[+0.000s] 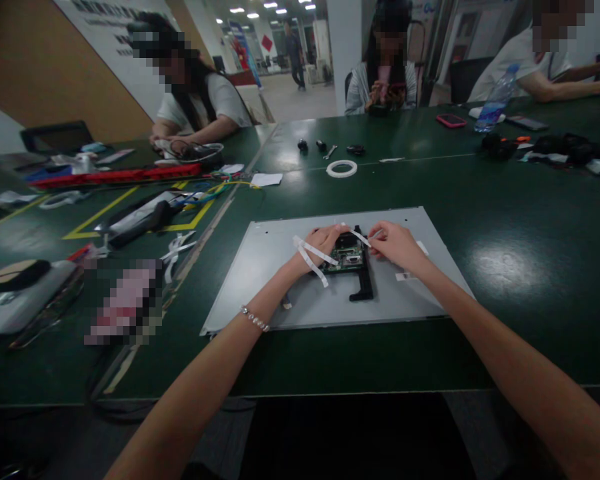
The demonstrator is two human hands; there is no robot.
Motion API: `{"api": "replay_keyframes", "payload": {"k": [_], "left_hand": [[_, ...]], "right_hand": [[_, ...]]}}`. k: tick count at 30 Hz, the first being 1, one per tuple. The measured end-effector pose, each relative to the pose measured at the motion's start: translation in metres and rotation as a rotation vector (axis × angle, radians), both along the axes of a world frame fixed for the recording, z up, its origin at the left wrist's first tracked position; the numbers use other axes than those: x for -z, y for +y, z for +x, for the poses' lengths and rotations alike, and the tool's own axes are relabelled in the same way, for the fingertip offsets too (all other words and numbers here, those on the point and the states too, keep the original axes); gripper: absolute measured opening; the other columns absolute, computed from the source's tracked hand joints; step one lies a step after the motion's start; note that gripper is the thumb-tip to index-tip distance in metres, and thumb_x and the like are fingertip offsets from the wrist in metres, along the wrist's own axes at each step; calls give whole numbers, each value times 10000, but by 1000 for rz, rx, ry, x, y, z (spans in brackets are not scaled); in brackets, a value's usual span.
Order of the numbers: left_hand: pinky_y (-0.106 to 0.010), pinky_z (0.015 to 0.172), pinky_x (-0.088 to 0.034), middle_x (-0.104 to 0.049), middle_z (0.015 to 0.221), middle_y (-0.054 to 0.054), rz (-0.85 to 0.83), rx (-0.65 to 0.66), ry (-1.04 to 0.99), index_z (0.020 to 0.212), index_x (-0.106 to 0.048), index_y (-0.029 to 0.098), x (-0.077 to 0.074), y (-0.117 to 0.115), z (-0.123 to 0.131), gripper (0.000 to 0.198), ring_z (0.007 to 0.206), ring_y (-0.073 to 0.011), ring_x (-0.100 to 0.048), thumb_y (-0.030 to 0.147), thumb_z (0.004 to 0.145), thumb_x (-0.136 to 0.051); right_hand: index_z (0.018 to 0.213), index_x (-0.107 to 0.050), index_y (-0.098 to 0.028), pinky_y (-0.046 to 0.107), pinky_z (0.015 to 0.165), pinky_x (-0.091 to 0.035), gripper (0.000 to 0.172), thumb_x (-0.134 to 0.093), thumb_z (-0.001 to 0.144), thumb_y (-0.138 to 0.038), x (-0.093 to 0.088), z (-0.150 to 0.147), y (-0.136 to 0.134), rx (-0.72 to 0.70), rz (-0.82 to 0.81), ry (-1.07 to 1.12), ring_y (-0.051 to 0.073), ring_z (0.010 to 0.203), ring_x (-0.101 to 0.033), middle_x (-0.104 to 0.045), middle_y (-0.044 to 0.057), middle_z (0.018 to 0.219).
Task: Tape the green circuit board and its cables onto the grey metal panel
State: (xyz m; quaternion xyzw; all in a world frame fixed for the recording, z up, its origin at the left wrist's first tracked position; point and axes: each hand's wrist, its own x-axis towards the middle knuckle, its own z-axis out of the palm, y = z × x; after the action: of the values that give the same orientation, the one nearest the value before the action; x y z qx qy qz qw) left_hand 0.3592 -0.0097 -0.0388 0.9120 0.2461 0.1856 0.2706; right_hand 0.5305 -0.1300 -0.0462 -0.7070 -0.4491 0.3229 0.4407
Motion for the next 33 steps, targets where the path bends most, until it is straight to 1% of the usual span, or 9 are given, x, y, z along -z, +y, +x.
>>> {"api": "replay_keyframes", "payload": {"k": [7, 12, 15, 18, 21, 24, 26, 28, 33], "left_hand": [[-454, 1054, -331, -676, 1117, -73, 25, 6, 42, 1079, -640, 234, -3, -2, -2, 526, 1137, -216, -568, 435, 970, -167], [-461, 1066, -310, -671, 1130, -69, 36, 11, 56, 1084, -648, 234, 0, 0, -2, 541, 1152, -216, -555, 448, 974, -163], [-488, 1075, -289, -667, 1141, -65, 58, -1, 80, 1075, -652, 243, 2, 0, -1, 537, 1186, -222, -533, 463, 975, -173], [-502, 1076, -284, -665, 1149, -59, 73, -20, 94, 1066, -653, 250, 3, -2, 0, 508, 1198, -225, -526, 453, 978, -196], [-501, 1077, -285, -660, 1165, -61, 83, -26, 100, 1080, -646, 252, 3, -3, 0, 482, 1211, -226, -517, 436, 981, -211], [-518, 1071, -282, -636, 1220, -71, 91, -29, 102, 1126, -627, 252, 4, -4, 0, 458, 1235, -240, -497, 430, 981, -230], [-521, 1064, -288, -626, 1236, -77, 94, -29, 106, 1134, -623, 248, 4, -3, 1, 455, 1233, -244, -497, 420, 982, -231], [-508, 1059, -299, -629, 1229, -81, 100, -32, 109, 1111, -635, 241, 4, -3, 1, 456, 1227, -240, -501, 408, 982, -230], [-485, 1022, -348, -677, 1075, -81, 124, -33, 81, 1057, -655, 223, 3, -3, 2, 437, 1109, -231, -569, 386, 981, -257]], "right_hand": [[882, -578, -178, 285, 631, -552, 203, -648, 725, -285, -9, -3, -1, 8, 101, 80, 130, 619, -630, -641, 27, 752], [890, -588, -181, 271, 577, -529, 192, -628, 727, -276, -7, 0, -2, 26, 22, -5, 137, 611, -624, -653, 38, 750], [900, -593, -182, 270, 559, -490, 177, -593, 750, -276, -3, 2, -3, -21, -34, -158, 141, 579, -608, -654, 34, 710], [887, -594, -188, 283, 615, -447, 143, -558, 778, -272, -2, -3, -5, -53, -28, -414, 157, 621, -608, -652, 27, 686], [942, -584, -201, 284, 597, -385, 161, -504, 820, -269, -3, -14, -6, -33, -41, -675, 188, 697, -609, -662, 45, 745], [1030, -555, -205, 286, 553, -324, 213, -448, 851, -249, -4, -24, -8, -17, -73, -882, 209, 717, -598, -667, 78, 860], [1069, -532, -198, 291, 552, -315, 236, -432, 860, -242, -3, -25, -8, -14, -75, -949, 216, 738, -594, -657, 98, 933], [1094, -514, -186, 296, 570, -330, 251, -432, 867, -254, -1, -23, -9, -29, -68, -967, 227, 781, -594, -641, 114, 981], [1159, -488, -173, 313, 637, -384, 330, -463, 876, -341, 1, -8, -13, -83, -69, -984, 256, 903, -587, -610, 132, 1062]]}}
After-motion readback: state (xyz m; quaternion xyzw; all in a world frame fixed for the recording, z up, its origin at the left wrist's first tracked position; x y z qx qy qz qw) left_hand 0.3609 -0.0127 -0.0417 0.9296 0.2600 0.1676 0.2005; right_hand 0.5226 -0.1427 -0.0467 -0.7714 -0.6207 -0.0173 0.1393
